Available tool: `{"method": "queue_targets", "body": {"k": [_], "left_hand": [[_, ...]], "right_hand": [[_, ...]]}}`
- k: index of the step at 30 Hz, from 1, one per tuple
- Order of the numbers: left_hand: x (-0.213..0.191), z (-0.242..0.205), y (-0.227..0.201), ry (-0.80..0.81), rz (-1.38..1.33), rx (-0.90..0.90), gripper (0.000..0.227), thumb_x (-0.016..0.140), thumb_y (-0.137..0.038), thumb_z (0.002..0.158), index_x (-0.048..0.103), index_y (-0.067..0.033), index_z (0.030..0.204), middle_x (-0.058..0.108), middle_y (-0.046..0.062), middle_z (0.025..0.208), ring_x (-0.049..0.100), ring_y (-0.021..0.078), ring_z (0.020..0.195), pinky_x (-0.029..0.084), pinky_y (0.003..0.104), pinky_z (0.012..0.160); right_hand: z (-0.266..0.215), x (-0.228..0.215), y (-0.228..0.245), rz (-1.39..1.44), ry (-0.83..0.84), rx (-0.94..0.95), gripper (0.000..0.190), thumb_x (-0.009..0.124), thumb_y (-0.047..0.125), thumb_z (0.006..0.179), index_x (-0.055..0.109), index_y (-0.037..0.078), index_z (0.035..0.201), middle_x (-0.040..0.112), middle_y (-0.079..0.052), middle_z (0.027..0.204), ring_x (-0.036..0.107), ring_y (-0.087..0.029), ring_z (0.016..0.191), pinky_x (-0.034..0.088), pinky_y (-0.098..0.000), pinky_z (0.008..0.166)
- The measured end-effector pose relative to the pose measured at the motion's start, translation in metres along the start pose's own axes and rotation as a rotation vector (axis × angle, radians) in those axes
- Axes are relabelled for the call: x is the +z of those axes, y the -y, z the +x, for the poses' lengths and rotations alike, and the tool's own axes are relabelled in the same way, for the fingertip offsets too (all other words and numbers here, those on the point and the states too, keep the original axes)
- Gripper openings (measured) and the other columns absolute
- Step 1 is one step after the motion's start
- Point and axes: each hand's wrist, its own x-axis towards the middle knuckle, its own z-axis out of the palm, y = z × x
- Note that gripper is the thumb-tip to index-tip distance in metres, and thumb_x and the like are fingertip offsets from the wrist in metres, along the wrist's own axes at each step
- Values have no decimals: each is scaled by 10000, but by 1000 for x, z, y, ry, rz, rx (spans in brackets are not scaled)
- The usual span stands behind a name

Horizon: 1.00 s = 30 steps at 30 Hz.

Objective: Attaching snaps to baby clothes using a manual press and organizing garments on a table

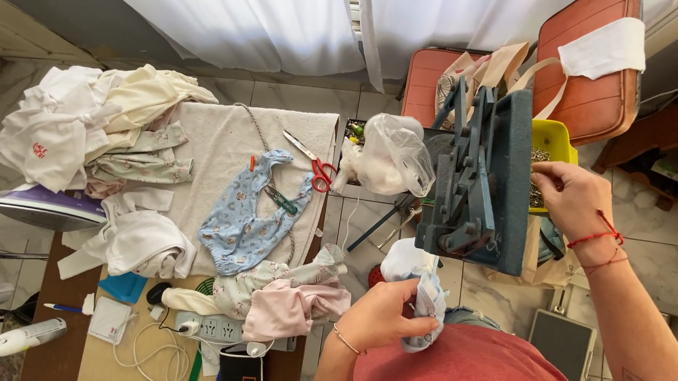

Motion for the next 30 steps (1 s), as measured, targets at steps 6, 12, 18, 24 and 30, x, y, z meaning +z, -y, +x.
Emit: {"method": "queue_targets", "body": {"k": [6, 12, 18, 24, 30], "left_hand": [[0, 2, -1, 0, -9, -23, 179, 615, -241, 694, 517, -105, 756, 559, -13, 680, 471, 92, 607, 371, 254, 555], [2, 6, 6, -63, -99, -91, 186, 611, -227, 657, 553, -108, 788, 567, -32, 718, 479, 75, 643, 390, 238, 591], [8, 11, 22, -93, -391, -151, 222, 653, -163, 645, 575, -85, 838, 579, -1, 723, 527, 66, 655, 456, 211, 584], [6, 11, 27, -78, -453, -134, 289, 680, -173, 647, 583, -62, 895, 611, 70, 759, 589, 105, 685, 504, 233, 569], [5, 10, 25, -49, -489, -104, 323, 678, -163, 656, 576, -56, 943, 606, 77, 802, 561, 106, 716, 500, 238, 599]], "right_hand": [[-44, 59, -28, 556, 31, -50, 128, 517, -22, 791, 594, 80, 795, 586, -2, 805, 507, -65, 726, 406, -192, 649], [-84, 101, -21, 60, 8, -380, 100, 470, 116, 819, 516, 128, 907, 516, -53, 932, 457, -198, 826, 383, -370, 666], [-91, 75, 72, -786, -138, -793, 286, 508, 183, 796, 554, 124, 1071, 547, -161, 1087, 502, -387, 1039, 359, -569, 885], [-90, 75, 67, -720, -253, -792, 258, 489, 205, 843, 562, 83, 1058, 532, -172, 1114, 445, -387, 1128, 291, -601, 933], [-92, 92, 52, -617, -259, -744, 312, 451, 292, 867, 512, 141, 1133, 481, -117, 1198, 399, -326, 1183, 305, -534, 978]]}}
